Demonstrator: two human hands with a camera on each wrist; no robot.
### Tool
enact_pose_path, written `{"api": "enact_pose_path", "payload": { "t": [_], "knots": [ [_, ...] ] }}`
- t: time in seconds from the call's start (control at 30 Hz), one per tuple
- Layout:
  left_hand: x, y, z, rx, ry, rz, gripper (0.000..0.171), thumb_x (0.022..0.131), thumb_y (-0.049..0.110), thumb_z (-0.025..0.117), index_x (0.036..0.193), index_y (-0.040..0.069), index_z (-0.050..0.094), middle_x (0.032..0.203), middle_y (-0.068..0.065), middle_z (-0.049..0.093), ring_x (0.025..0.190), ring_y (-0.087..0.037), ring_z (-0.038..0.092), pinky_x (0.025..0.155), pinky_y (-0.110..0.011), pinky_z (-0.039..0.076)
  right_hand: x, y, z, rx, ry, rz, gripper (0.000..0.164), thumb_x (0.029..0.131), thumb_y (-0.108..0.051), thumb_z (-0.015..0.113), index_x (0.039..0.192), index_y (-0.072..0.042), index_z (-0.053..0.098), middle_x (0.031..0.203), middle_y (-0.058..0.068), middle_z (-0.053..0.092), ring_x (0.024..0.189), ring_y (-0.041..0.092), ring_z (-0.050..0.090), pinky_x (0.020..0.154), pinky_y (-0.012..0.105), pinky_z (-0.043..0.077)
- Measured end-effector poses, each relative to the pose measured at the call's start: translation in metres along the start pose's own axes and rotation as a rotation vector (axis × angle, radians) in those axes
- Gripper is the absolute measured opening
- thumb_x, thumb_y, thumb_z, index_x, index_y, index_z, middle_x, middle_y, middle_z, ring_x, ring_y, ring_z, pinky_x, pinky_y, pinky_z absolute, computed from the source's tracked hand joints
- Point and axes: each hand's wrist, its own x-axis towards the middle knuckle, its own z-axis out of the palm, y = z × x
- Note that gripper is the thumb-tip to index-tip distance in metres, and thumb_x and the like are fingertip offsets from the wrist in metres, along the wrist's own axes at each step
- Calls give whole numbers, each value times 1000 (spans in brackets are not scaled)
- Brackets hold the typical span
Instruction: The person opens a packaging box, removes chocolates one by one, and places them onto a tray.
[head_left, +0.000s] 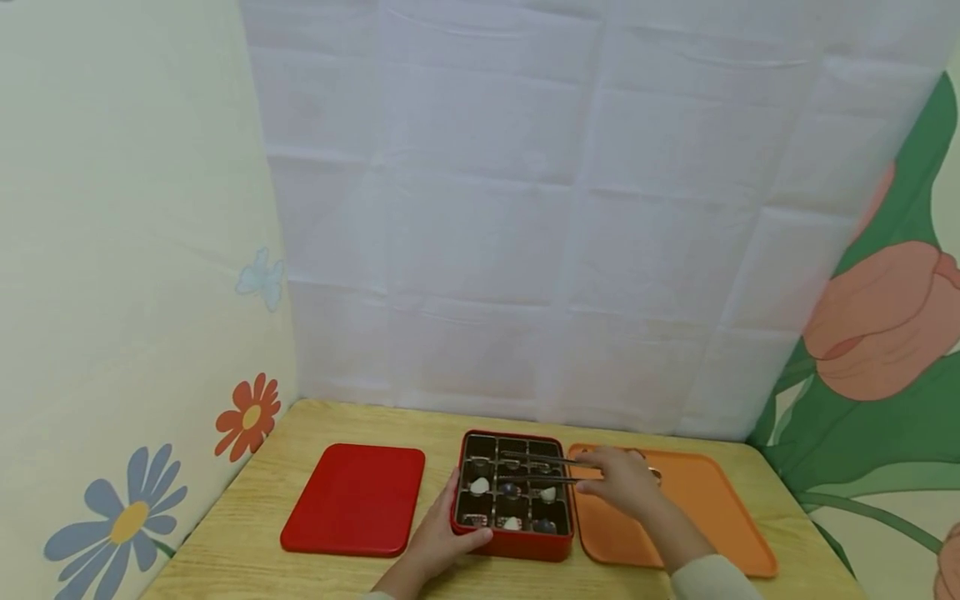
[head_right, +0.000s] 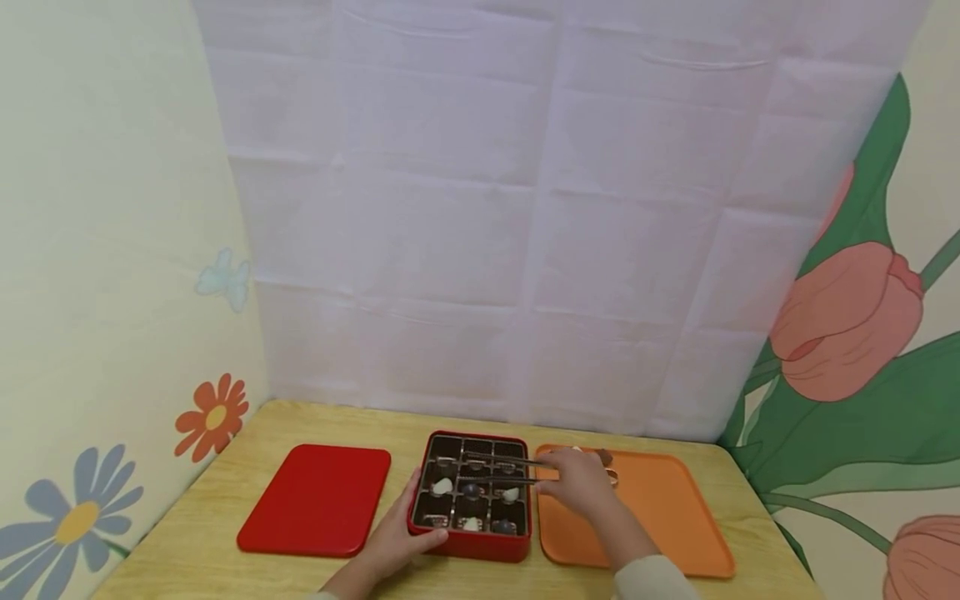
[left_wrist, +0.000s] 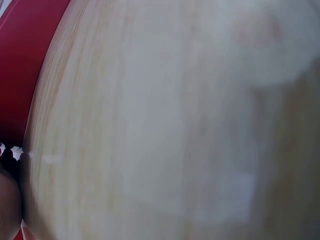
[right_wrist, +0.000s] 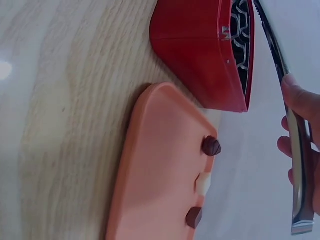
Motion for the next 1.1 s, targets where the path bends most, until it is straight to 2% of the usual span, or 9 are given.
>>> {"api": "enact_pose_path", "payload": {
  "t": [0.13,0.23,0.4,0.5,0.67,0.77,0.9,1.0,1.1],
  "knots": [
    [1,-1,1,-1,3,4,114,76,50,81,160,19,10,159,-24,26,140,-52,30,101,-72,35,9,-12,-1,-123,23,-78,41,82,-34,76,119,-19,71,117,4,71,104,27,67,98,62,41],
    [1,-1,1,3,2,4,114,76,50,81,160,20,10,159,-24,26,140,-52,30,100,-72,35,15,-23,-4,-235,29,-121,40,81,-35,76,117,-19,72,111,2,71,95,23,67,93,59,45],
    [0,1,0,11,-4,-3,113,76,50,80,160,20,10,159,-24,25,140,-52,30,100,-73,34,31,-50,-14,-470,-27,-183,38,82,-39,75,116,-23,73,105,-3,70,98,20,65,95,53,46],
    [0,2,0,11,-9,-5,113,77,50,80,160,19,9,159,-25,25,140,-53,30,100,-73,34,41,-74,-21,-617,-86,-208,34,82,-40,76,114,-26,73,100,-6,69,94,17,64,93,44,47],
    [-1,1,0,-10,-8,6,113,77,47,81,160,17,10,158,-25,26,140,-52,30,101,-71,35,52,-112,-28,-855,-122,-247,13,85,-37,76,93,-27,75,89,-10,66,82,13,60,86,34,44],
    [-1,-1,-1,-31,-7,24,113,77,45,81,159,17,10,158,-24,26,141,-51,30,102,-70,36,56,-129,-25,-974,-122,-271,5,87,-32,74,83,-29,73,86,-14,67,82,11,60,94,34,45],
    [-1,-1,-1,-68,-13,49,112,78,42,81,159,15,10,158,-24,26,141,-49,31,103,-68,36,59,-146,-16,-1059,-143,-268,4,88,-29,74,86,-32,74,92,-17,70,93,9,64,109,35,41],
    [-1,-1,-1,-76,-17,54,112,78,42,81,159,15,10,158,-25,26,140,-48,32,103,-67,37,61,-155,-11,-1081,-155,-242,4,87,-29,75,89,-33,74,96,-18,70,99,9,64,113,36,37],
    [-2,0,-1,-68,-14,56,112,77,42,82,159,15,10,158,-25,27,139,-48,34,103,-66,37,63,-161,-7,-1094,-154,-221,2,88,-30,74,87,-32,74,93,-16,70,95,9,64,110,36,39]
  ]
}}
